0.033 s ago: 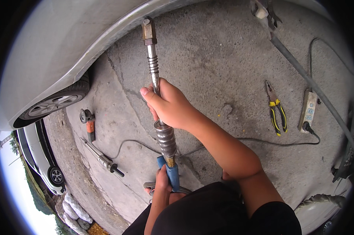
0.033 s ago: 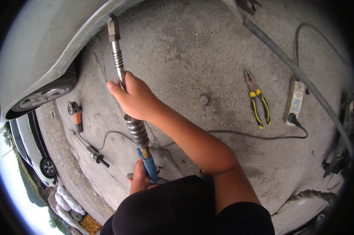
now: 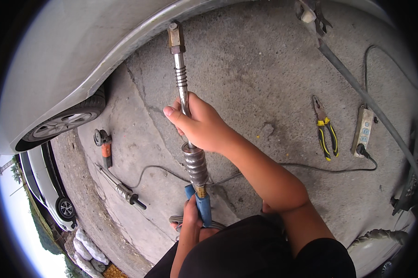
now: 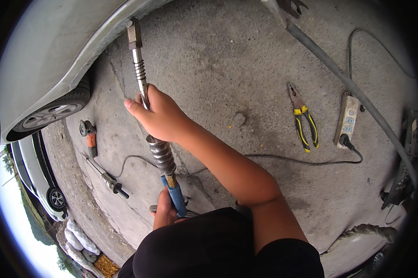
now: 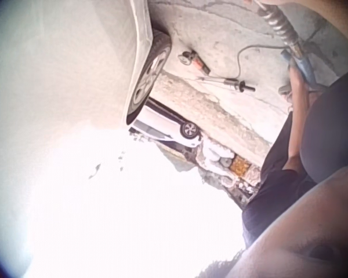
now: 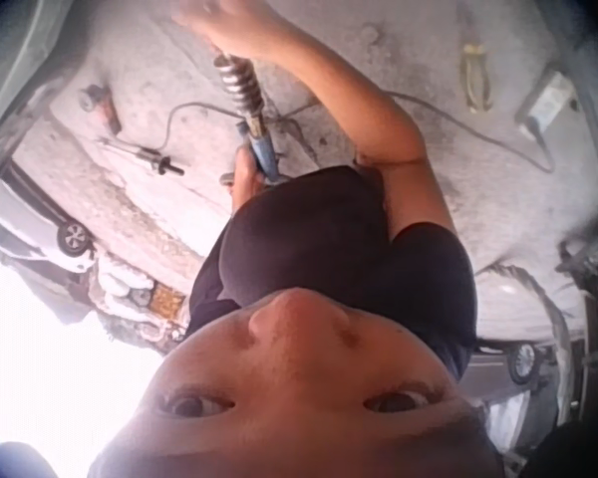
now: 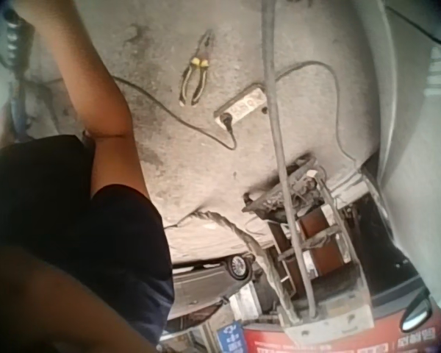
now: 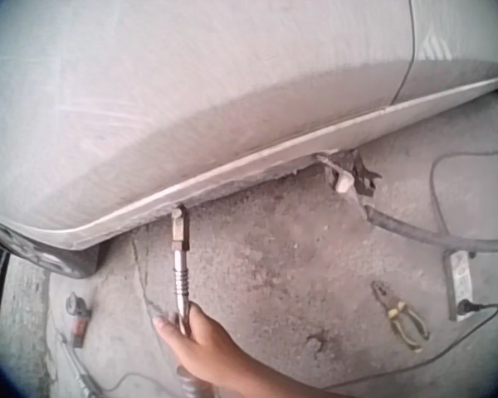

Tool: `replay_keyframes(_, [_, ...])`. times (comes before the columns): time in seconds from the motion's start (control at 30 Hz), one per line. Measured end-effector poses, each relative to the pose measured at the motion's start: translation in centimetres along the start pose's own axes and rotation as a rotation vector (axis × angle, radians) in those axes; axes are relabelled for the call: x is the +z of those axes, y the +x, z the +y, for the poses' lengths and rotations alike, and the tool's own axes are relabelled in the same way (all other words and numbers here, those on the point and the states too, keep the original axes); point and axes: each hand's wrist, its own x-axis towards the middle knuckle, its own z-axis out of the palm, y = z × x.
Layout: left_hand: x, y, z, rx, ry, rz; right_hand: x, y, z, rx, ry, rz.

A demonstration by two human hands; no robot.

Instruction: The person uses pliers to adjust a metal rod and then operates a blue pneumatic tool to repeatedly strike the lower edge of a car's front bumper. The person moves along the bumper, applying the tool to different sections to straighten the metal.

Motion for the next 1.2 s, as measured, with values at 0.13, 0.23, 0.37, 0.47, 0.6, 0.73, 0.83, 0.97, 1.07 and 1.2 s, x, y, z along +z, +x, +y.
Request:
replay_keyframes(0.13, [3.4, -2.8, 2.7, -0.059, -0.122, -0.008, 0.6, -2.6, 2.5, 0.14, 0.104, -0.086])
replay_keyframes(0.23, [4.0, -2.9, 2.8, -0.007, -0.121, 0.035, 1.3, -1.9, 0.4, 0.235, 0.172, -0.085])
replay_keyframes(0.37, [3.1, -1.8, 1.6, -0.037, -0.092, 0.054, -0.4, 1.9, -2.4, 0.178, 0.306, -0.015])
replay_keyframes(0.47, [3.2, -1.6, 1.4, -0.046, -0.111, 0.048, 1.5, -2.9, 1.4, 0.242, 0.073, -0.091])
replay_keyframes(0.6, [2.7, -1.2, 0.9, 0.023, -0.107, 0.022, 1.6, -3.3, 2.1, 0.121, 0.086, 0.01])
replay_keyframes(0.73, [2.7, -1.5, 0.6, 0.065, -0.141, 0.077, 1.5, -1.4, 0.4, 0.163, 0.381, 0.107])
replay_keyframes(0.83, [2.6, -0.8, 0.4, 0.063, -0.137, 0.072, 0.2, 0.2, -0.8, 0.336, 0.675, -0.202])
replay_keyframes(0.97, [3.8, -0.9, -0.4, 0.061, -0.073, 0.053, -2.0, 1.4, 3.0, 0.27, 1.305, -0.897])
replay_keyframes(1.07, [2.2, -0.6, -2.6, 0.004, -0.094, 0.045, -1.1, -1.3, 0.9, 0.439, 0.815, -0.332])
replay_keyframes(1.2, [1.4, 0.7, -4.3, -0.032, -0.075, 0.175, 0.7, -3.0, 1.8, 0.223, 0.121, 0.161])
